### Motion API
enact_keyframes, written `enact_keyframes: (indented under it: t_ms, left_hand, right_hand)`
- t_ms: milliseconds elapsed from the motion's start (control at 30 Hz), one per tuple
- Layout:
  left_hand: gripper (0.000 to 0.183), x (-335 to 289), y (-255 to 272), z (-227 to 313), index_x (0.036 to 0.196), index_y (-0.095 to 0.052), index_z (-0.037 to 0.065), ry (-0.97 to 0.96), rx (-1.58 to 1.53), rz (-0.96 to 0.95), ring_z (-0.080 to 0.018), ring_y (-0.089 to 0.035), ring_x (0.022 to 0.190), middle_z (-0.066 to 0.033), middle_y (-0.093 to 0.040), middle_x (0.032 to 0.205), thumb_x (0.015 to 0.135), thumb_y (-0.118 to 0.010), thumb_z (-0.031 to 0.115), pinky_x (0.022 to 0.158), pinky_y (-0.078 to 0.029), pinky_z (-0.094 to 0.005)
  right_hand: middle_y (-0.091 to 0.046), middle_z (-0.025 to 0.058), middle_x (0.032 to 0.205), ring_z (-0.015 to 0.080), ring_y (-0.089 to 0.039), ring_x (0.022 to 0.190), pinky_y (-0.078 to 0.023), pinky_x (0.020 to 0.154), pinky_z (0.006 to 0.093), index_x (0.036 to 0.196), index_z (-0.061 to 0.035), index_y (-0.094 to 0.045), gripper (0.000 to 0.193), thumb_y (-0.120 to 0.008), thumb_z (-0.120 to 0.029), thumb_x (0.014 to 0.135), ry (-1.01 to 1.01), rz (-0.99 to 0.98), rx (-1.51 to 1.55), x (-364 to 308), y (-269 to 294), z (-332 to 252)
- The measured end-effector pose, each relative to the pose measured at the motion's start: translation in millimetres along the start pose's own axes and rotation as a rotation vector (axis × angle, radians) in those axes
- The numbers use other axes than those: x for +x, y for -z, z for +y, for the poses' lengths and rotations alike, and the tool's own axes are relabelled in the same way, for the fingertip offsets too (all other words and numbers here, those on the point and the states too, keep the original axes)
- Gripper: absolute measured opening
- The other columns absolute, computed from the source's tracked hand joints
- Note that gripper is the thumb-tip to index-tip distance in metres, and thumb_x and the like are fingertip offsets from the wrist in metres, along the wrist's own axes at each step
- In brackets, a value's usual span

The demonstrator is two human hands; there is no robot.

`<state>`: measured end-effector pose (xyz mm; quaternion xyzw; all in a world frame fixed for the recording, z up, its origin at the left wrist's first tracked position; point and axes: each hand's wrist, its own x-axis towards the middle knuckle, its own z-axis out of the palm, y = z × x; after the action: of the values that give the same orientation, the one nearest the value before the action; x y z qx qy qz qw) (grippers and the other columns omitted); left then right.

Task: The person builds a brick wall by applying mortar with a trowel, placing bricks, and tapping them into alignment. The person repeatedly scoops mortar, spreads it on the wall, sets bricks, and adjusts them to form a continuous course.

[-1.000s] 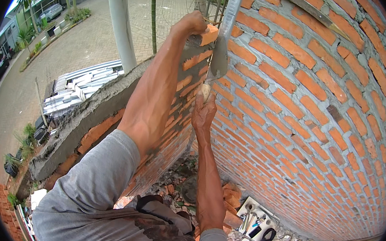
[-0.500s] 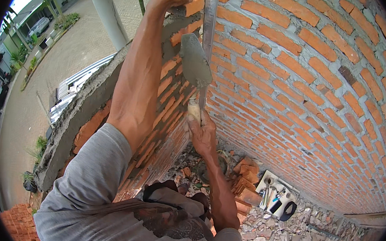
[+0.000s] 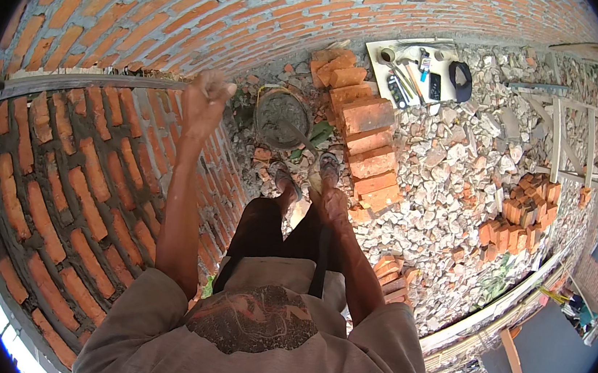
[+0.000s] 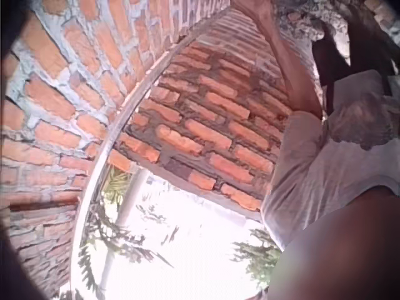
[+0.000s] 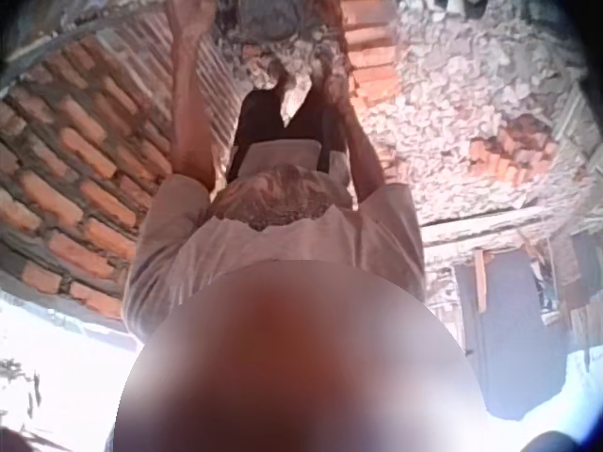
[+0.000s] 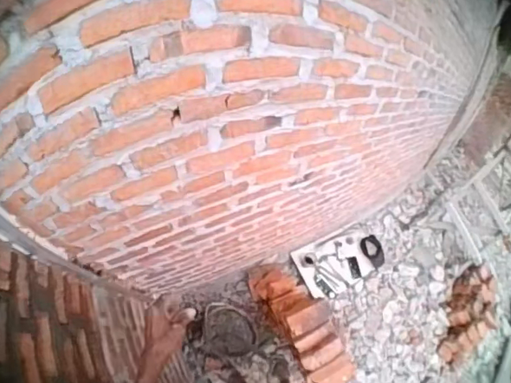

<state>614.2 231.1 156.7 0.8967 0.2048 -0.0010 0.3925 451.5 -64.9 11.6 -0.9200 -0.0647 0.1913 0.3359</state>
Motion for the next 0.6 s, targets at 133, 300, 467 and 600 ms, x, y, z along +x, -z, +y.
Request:
enact_keyframes:
  t_ms: [133, 300, 467, 600]
  left_hand:
    - [0.086, -6.9, -202.4, -27.1, 0.143, -0.036, -0.006, -0.220, 0.193, -0.493, -0.0460, -0.047, 0.128, -0.0326, -0.044, 0.140, 0.078, -0.081, 0.026, 0.099, -0.045, -0.0612]
    - [0.090, -38.5, -366.4, -15.9, 0.145, -0.027, -0.013, -0.654, 0.489, -0.391, -0.0456, -0.038, 0.133, -0.0355, -0.037, 0.144, 0.077, -0.075, 0.020, 0.105, -0.034, -0.0592]
    - [0.083, -33.6, -410.7, -5.9, 0.138, -0.036, -0.013, -0.619, 0.620, -0.388, -0.0448, -0.040, 0.129, -0.0330, -0.043, 0.137, 0.069, -0.074, 0.013, 0.097, -0.038, -0.0569]
    - [0.081, -23.5, -366.4, 13.6, 0.132, -0.041, -0.015, -0.373, 0.412, -0.445, -0.0475, -0.048, 0.122, -0.0358, -0.051, 0.123, 0.065, -0.078, 0.013, 0.097, -0.041, -0.0579]
  right_hand:
    - [-0.061, 0.0222, 0.061, 0.0433, -0.063, 0.058, -0.046, 0.049, 0.0502, 0.095, -0.0013, -0.053, 0.034, -0.067, -0.032, 0.091, -0.302, -0.008, 0.093, -49.5, -4.8, 61.8]
    - [-0.060, 0.0211, 0.060, 0.0417, -0.063, 0.057, -0.046, 0.050, 0.0486, 0.094, -0.0002, -0.055, 0.035, -0.067, -0.033, 0.091, -0.464, 0.004, 0.075, -102.7, -4.4, 103.1]
    - [-0.059, 0.0227, 0.065, 0.0426, -0.062, 0.061, -0.043, 0.051, 0.0481, 0.092, 0.0000, -0.056, 0.034, -0.067, -0.032, 0.091, -0.549, 0.093, 0.179, -117.5, 8.6, 96.8]
    - [-0.060, 0.0156, 0.059, 0.0293, -0.062, 0.052, -0.044, 0.046, 0.0424, 0.091, -0.0025, -0.060, 0.032, -0.065, -0.034, 0.091, -0.598, 0.112, 0.401, -102.5, 30.4, 78.8]
